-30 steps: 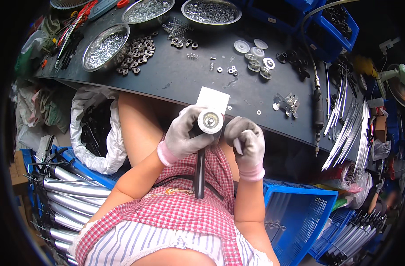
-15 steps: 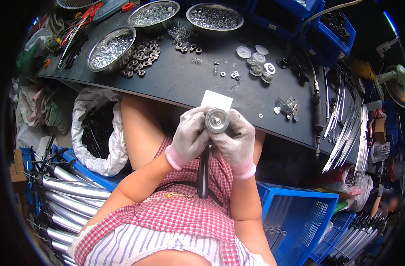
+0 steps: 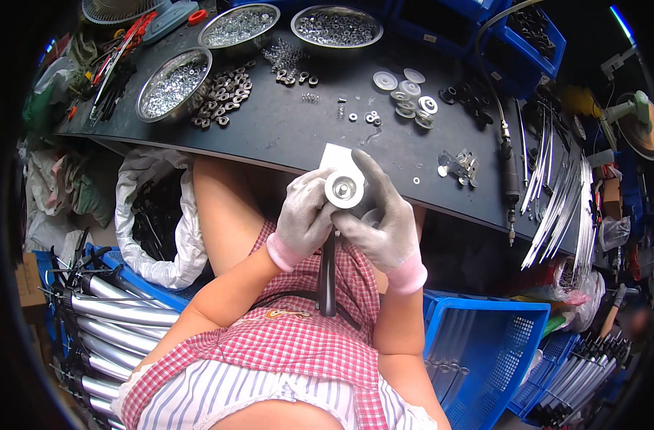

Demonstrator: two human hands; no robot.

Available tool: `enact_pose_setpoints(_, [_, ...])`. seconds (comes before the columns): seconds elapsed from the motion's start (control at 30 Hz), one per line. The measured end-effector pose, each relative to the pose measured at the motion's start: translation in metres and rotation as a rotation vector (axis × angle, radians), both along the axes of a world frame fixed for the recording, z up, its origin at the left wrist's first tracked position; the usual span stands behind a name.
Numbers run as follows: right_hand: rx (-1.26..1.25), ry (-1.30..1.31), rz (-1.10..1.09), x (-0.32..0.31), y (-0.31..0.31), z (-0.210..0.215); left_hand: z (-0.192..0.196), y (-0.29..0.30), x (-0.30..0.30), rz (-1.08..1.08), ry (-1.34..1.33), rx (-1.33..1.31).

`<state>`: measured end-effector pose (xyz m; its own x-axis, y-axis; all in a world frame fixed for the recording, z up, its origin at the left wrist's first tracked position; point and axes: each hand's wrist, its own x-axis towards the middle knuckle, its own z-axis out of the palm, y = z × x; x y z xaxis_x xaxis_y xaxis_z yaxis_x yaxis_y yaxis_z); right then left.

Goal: Assembling components for a mechanical tool using a pneumatic screwdriver and manual manipulation.

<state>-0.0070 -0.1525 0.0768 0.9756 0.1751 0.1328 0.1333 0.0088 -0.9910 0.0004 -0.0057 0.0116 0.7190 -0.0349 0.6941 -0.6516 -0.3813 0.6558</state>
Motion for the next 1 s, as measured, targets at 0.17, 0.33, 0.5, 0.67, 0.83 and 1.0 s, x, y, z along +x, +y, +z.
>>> enact_pose_setpoints(0.17, [0.138,-0.066,0.014,0.006,-0.021,0.001,0.003,0.000,0.000,-0.035,0.027,-0.011])
enact_pose_setpoints(0.33, [0.258,-0.078,-0.099,0.013,-0.011,0.037,0.003,0.004,-0.003,-0.099,0.083,0.034])
enact_pose_setpoints(0.5, [-0.049,-0.099,0.104,0.025,0.010,0.066,0.008,0.005,-0.004,-0.131,0.111,-0.001])
enact_pose_setpoints(0.67, [-0.310,-0.183,0.000,0.029,0.011,0.061,0.009,0.005,0.003,-0.131,0.010,0.015])
enact_pose_setpoints(0.83, [-0.359,-0.157,-0.050,0.029,0.009,0.056,0.018,0.002,-0.003,-0.116,0.078,-0.088])
enact_pose_setpoints(1.0, [-0.271,-0.322,-0.155,0.041,-0.008,0.040,0.027,0.005,-0.010,-0.280,0.252,-0.553])
